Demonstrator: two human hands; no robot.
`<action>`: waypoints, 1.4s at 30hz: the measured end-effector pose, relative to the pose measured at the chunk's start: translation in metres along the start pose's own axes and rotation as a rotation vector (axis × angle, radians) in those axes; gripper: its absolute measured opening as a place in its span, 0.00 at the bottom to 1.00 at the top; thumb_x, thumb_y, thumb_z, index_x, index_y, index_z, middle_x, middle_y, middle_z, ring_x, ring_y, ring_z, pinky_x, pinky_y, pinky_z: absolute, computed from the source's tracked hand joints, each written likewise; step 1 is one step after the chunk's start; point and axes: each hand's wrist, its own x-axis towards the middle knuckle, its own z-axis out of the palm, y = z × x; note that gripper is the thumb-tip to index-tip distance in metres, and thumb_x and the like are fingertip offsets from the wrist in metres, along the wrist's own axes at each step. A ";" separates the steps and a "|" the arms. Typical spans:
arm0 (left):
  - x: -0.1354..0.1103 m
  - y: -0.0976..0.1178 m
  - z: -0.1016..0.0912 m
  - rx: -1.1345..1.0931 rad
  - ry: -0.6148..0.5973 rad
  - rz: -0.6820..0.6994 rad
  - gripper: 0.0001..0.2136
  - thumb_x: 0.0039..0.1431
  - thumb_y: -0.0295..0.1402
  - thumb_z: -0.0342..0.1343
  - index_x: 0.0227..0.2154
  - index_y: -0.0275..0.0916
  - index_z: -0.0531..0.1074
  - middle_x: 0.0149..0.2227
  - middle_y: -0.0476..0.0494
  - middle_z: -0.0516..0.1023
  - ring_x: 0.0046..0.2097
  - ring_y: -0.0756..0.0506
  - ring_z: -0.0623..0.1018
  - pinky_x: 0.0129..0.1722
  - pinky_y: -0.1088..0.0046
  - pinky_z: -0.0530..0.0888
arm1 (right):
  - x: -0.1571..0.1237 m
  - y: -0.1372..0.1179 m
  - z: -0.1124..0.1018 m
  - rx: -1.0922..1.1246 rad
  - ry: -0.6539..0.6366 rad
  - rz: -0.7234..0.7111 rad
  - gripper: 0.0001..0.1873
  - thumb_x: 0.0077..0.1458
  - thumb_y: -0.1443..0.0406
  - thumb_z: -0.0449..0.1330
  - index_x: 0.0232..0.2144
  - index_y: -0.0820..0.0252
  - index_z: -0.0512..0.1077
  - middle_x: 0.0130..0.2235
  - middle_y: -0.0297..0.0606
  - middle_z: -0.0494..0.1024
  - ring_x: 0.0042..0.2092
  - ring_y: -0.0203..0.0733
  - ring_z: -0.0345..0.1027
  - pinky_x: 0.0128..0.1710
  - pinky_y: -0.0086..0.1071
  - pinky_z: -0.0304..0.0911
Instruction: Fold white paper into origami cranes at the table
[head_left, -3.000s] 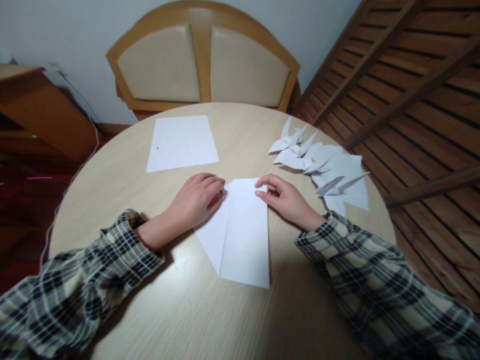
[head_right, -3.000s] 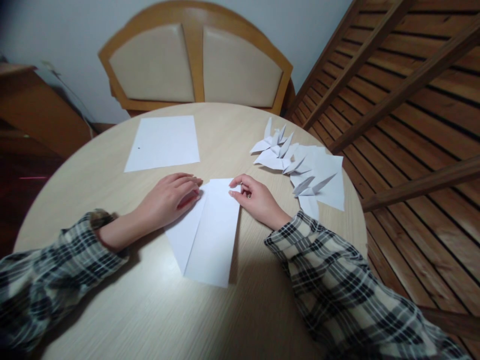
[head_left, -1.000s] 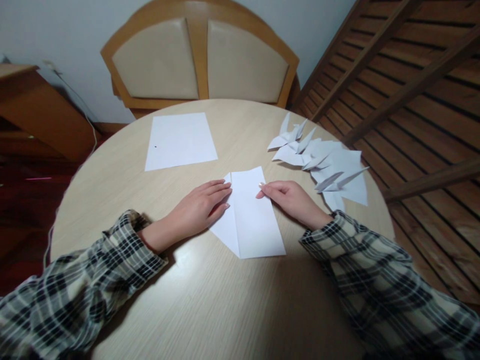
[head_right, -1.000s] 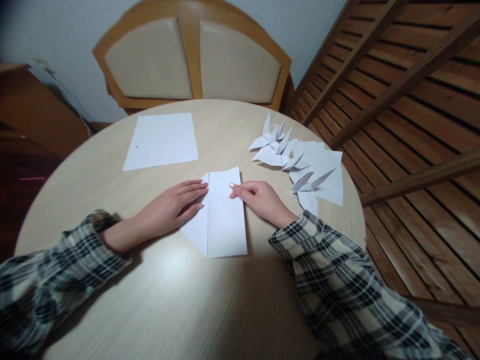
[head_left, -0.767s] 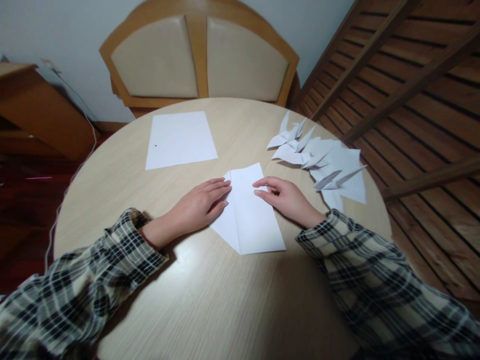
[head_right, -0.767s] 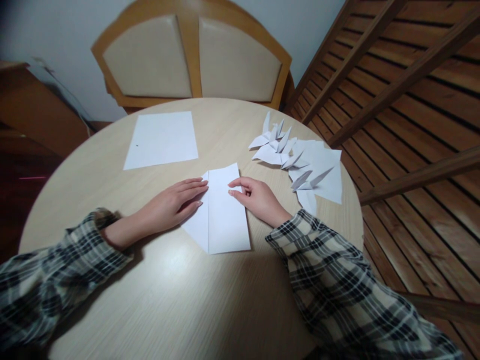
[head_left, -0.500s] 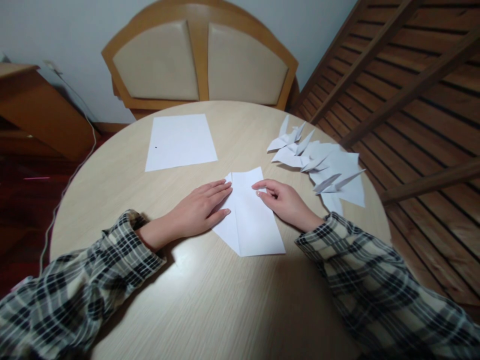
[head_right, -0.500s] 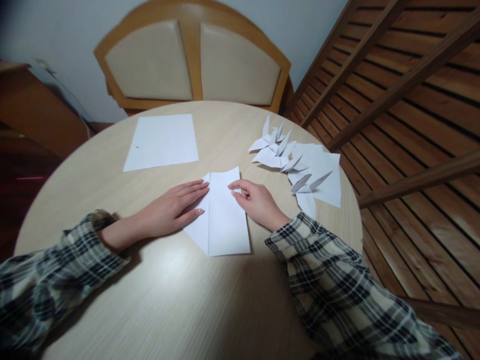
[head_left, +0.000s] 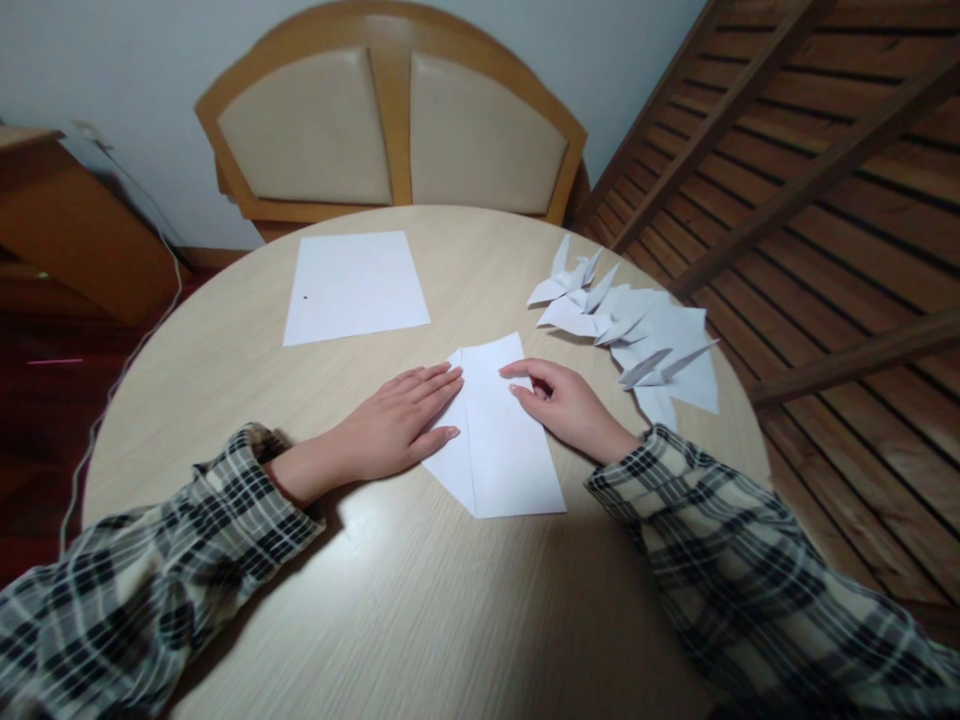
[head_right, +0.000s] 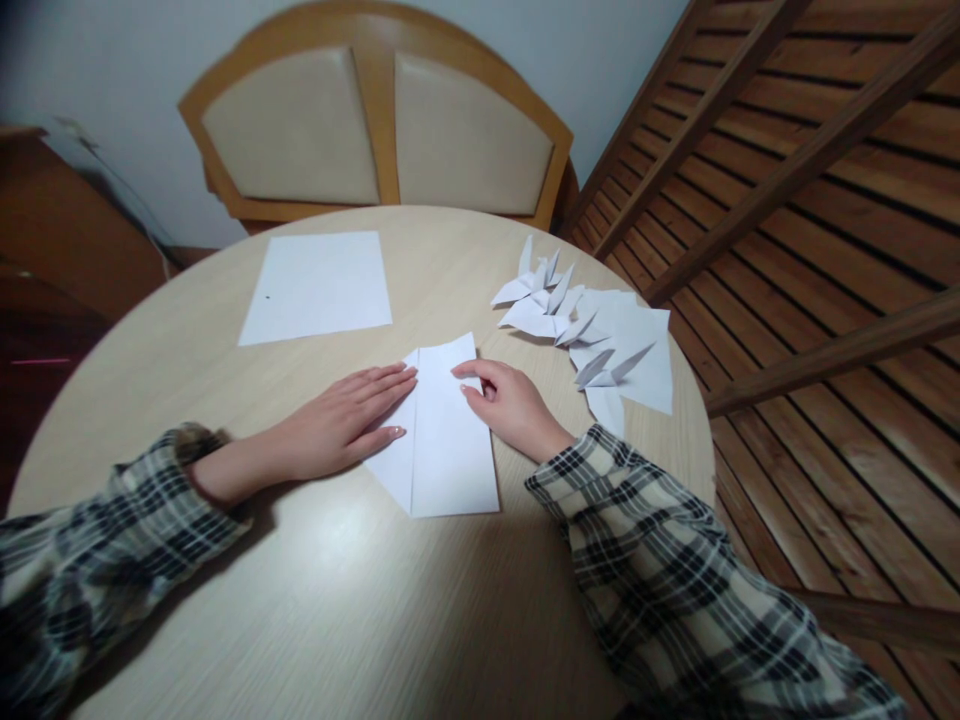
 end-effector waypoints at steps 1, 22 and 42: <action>0.000 0.000 0.000 0.004 -0.006 0.000 0.29 0.69 0.47 0.40 0.66 0.34 0.53 0.68 0.36 0.55 0.69 0.41 0.53 0.67 0.58 0.52 | 0.000 0.000 0.000 -0.003 0.012 -0.011 0.13 0.55 0.66 0.57 0.43 0.61 0.76 0.40 0.40 0.78 0.29 0.36 0.60 0.29 0.31 0.56; -0.001 0.000 0.004 0.088 -0.056 -0.038 0.31 0.70 0.48 0.33 0.67 0.32 0.49 0.69 0.36 0.50 0.70 0.42 0.50 0.68 0.60 0.48 | -0.002 0.000 -0.001 -0.022 -0.041 0.014 0.16 0.54 0.69 0.55 0.44 0.61 0.76 0.25 0.31 0.68 0.26 0.35 0.59 0.28 0.30 0.53; -0.001 0.000 0.005 0.104 -0.061 -0.043 0.31 0.70 0.48 0.33 0.67 0.32 0.49 0.69 0.36 0.50 0.70 0.42 0.50 0.68 0.60 0.48 | -0.005 -0.003 -0.013 0.037 -0.173 0.011 0.23 0.49 0.74 0.54 0.47 0.60 0.75 0.31 0.34 0.74 0.26 0.34 0.58 0.27 0.29 0.53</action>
